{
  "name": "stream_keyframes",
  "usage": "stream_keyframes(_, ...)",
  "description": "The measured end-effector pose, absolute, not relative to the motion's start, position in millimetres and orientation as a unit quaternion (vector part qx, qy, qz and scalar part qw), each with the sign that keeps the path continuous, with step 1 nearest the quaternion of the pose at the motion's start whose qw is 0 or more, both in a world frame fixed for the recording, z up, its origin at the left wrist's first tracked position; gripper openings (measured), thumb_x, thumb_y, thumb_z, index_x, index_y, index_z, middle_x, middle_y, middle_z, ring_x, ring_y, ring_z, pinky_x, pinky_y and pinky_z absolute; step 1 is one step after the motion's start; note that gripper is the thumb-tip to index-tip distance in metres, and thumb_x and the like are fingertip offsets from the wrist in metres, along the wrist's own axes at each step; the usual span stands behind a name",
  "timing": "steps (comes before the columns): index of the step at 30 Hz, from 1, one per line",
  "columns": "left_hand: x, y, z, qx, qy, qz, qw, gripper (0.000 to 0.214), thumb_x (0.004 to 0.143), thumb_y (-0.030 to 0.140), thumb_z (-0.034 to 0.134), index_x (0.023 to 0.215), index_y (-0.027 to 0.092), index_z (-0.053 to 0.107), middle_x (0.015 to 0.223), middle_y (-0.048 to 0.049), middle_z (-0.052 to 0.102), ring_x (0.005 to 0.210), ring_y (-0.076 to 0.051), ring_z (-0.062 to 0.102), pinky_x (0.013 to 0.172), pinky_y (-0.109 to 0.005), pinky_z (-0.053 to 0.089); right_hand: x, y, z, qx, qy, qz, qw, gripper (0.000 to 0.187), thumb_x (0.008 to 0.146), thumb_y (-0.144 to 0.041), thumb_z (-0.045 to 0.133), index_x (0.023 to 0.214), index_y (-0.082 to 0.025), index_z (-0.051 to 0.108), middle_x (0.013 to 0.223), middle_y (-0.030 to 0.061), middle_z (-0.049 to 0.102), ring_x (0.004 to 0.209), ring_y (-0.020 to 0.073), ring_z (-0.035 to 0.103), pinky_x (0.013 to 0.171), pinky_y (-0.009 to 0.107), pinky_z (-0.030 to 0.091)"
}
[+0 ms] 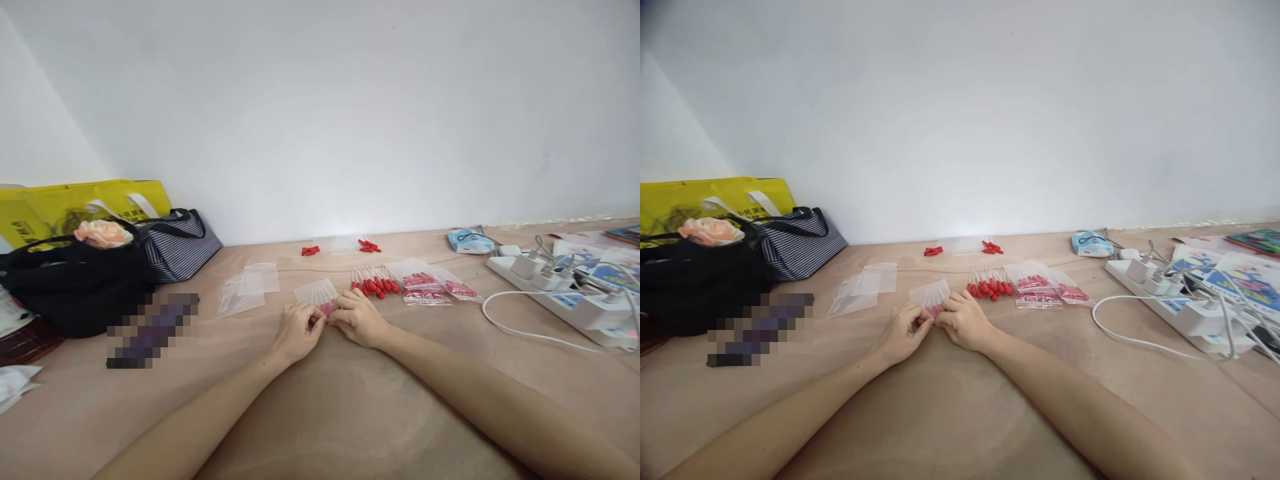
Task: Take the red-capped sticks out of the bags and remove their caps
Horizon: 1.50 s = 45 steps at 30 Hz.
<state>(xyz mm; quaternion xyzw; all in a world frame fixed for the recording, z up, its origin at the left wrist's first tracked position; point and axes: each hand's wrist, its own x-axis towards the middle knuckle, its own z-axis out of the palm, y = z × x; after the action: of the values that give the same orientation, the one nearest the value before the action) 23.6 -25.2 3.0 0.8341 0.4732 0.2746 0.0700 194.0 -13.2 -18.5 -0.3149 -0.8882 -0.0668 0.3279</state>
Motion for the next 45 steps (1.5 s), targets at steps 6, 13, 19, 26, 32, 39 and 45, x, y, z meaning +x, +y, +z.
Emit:
stream_keyframes(6, 25, -29, 0, 0.827, 0.495, 0.264, 0.035, 0.014, 0.074, 0.019, 0.046, 0.064, 0.017, 0.054, 0.064, 0.0006, 0.061, 0.064, -0.015, 0.055, 0.072, -0.033, 0.032, 186, -17, -16, -0.351, -0.886, -0.055, 0.299, 0.012, 0.077, -0.016, 0.051, 0.07, -0.018, 0.06, 0.069, 0.0005, 0.057, 0.073, 0.0133, 0.041, 0.066, 0.03, 0.019)
stream_keyframes(13, 18, -23, 2, 0.772, 0.545, 0.324, 0.043, 0.015, 0.076, 0.023, 0.042, 0.065, 0.017, 0.051, 0.061, 0.0009, 0.06, 0.06, -0.014, 0.055, 0.069, -0.031, 0.035, 190, -23, -10, -0.321, -0.901, -0.059, 0.285, 0.014, 0.079, -0.02, 0.05, 0.071, -0.021, 0.062, 0.087, 0.0022, 0.058, 0.081, 0.0155, 0.042, 0.069, 0.032, 0.021)
stream_keyframes(19, 9, -27, 7, 0.745, 0.53, 0.405, -0.032, 0.019, 0.073, 0.022, 0.044, 0.055, 0.018, 0.045, 0.051, 0.0027, 0.051, 0.054, -0.013, 0.051, 0.07, -0.033, 0.035, 208, -22, -12, -0.365, -0.874, 0.004, 0.32, 0.012, 0.077, -0.017, 0.051, 0.077, -0.02, 0.063, 0.107, 0.0053, 0.052, 0.088, 0.0162, 0.044, 0.07, 0.029, 0.026)
stream_keyframes(26, -5, -8, 11, 0.85, 0.412, 0.325, 0.038, 0.019, 0.079, 0.028, 0.043, 0.09, 0.018, 0.054, 0.093, -0.0054, 0.061, 0.091, -0.019, 0.054, 0.083, -0.033, 0.038, 211, -18, -10, -0.416, -0.858, 0.079, 0.292, 0.012, 0.078, -0.022, 0.051, 0.07, -0.019, 0.06, 0.07, -0.0012, 0.06, 0.074, 0.0129, 0.048, 0.071, 0.029, 0.025)
stream_keyframes(32, -22, 16, 8, 0.892, 0.397, 0.185, 0.113, 0.037, 0.082, 0.026, 0.04, 0.118, 0.021, 0.044, 0.124, -0.0054, 0.047, 0.118, -0.02, 0.037, 0.099, -0.037, 0.029, 205, -15, -14, -0.462, -0.816, 0.072, 0.34, 0.011, 0.072, -0.03, 0.059, 0.071, -0.02, 0.063, 0.073, 0.0021, 0.055, 0.074, 0.0151, 0.047, 0.069, 0.029, 0.03)
stream_keyframes(39, -30, -4, 11, 0.888, 0.397, 0.212, 0.091, 0.028, 0.079, 0.032, 0.047, 0.104, 0.02, 0.054, 0.1, -0.0057, 0.056, 0.092, -0.018, 0.053, 0.083, -0.031, 0.041, 198, -12, -16, -0.388, -0.849, 0.089, 0.347, 0.026, 0.07, -0.021, 0.06, 0.096, -0.021, 0.063, 0.088, 0.0054, 0.057, 0.083, 0.017, 0.049, 0.076, 0.031, 0.037)
stream_keyframes(45, -42, -16, 12, 0.885, 0.404, 0.217, 0.082, 0.025, 0.082, 0.034, 0.045, 0.1, 0.021, 0.056, 0.096, -0.0037, 0.058, 0.087, -0.016, 0.054, 0.078, -0.028, 0.041, 192, -8, -8, -0.289, -0.89, 0.159, 0.315, 0.031, 0.071, -0.015, 0.056, 0.101, -0.019, 0.061, 0.095, 0.0045, 0.061, 0.088, 0.0149, 0.053, 0.083, 0.029, 0.037)
